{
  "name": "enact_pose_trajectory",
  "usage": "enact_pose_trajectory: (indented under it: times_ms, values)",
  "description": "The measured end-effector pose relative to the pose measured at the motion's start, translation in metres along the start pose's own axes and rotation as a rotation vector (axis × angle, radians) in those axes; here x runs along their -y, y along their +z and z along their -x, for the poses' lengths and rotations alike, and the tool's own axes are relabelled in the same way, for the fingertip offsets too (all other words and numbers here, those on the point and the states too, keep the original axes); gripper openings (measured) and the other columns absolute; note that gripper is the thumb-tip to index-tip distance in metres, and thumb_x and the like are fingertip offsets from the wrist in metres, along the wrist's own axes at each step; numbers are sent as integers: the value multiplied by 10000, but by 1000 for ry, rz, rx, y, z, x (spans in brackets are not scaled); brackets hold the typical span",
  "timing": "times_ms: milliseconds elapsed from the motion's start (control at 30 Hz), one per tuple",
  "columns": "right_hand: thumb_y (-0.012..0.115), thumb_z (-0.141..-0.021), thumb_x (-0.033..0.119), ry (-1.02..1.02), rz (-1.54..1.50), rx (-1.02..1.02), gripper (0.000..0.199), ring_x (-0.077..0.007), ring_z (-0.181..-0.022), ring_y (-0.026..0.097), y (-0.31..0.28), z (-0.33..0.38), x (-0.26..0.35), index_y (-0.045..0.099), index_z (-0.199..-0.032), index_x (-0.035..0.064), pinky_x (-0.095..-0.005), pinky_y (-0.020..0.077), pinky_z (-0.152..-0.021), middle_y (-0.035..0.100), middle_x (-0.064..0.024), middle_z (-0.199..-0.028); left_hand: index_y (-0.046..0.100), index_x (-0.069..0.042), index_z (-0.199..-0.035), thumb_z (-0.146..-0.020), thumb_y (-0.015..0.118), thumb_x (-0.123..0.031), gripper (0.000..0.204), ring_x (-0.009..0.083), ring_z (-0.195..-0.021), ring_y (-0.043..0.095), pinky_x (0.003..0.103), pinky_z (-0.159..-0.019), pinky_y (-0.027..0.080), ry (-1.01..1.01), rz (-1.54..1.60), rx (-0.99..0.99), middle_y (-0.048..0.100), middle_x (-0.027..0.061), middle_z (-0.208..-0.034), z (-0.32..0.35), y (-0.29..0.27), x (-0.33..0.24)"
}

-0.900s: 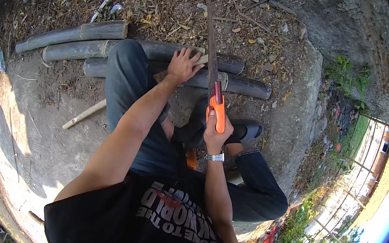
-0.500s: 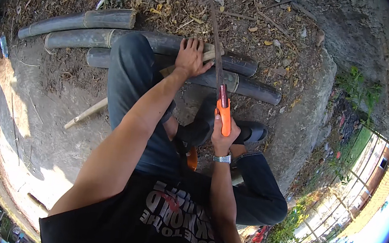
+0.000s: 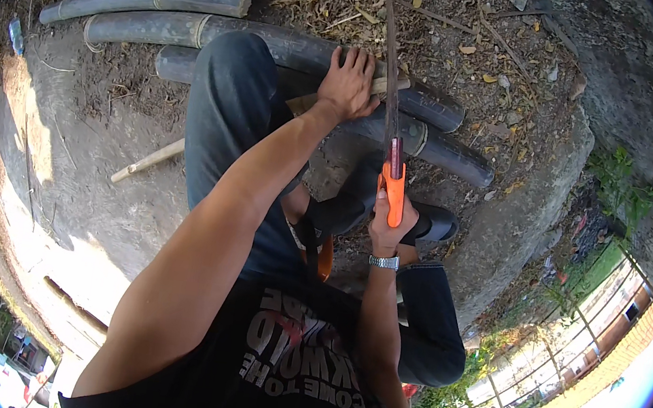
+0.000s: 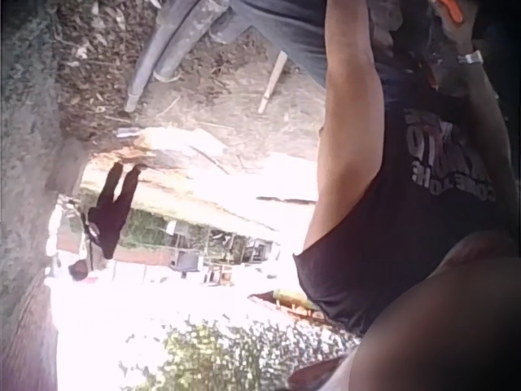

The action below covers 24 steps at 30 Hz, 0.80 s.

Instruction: The person is using a hand saw to cut a small piece of bamboo into sections while sitting outdoors.

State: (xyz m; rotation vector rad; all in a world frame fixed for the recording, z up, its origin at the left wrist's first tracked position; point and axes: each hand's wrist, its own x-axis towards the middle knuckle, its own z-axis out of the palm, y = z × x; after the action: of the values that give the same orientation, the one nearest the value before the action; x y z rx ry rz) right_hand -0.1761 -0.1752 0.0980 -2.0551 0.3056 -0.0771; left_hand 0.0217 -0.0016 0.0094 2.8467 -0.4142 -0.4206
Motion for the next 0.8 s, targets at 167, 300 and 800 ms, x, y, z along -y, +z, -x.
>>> enact_pose_trajectory:
  times_ms: [167, 300, 800]
  values:
    - [791, -843, 172, -150, 101, 102, 257, -277, -476, 529, -23, -34, 9, 603, -750, 23, -369, 412, -511, 524, -98, -582, 369, 12, -1558, -893, 623, -518, 888, 347, -1506, 338, 571, -1241, 220, 6, -37, -42, 428, 203, -1577, 1, 5, 1]
    - [782, -846, 167, -195, 151, 159, 239, -293, -486, 539, -36, -44, 0, 610, -753, 30, -383, 419, -516, 531, -93, -594, 348, 14, -1575, -907, 597, -539, 902, 345, -1516, 327, 567, -1247, 213, -5, -78, -28, 397, 205, -1609, 1, 9, -1]
    - [758, -820, 174, -249, 206, 306, 179, -334, -529, 572, -51, -37, -7, 665, -841, 24, -393, 451, -523, 583, -116, -662, 421, -27, -1552, -786, 681, -458, 916, 380, -1519, 320, 630, -1233, 197, -168, -127, -37, 416, 220, -1598, -4, 15, -8]
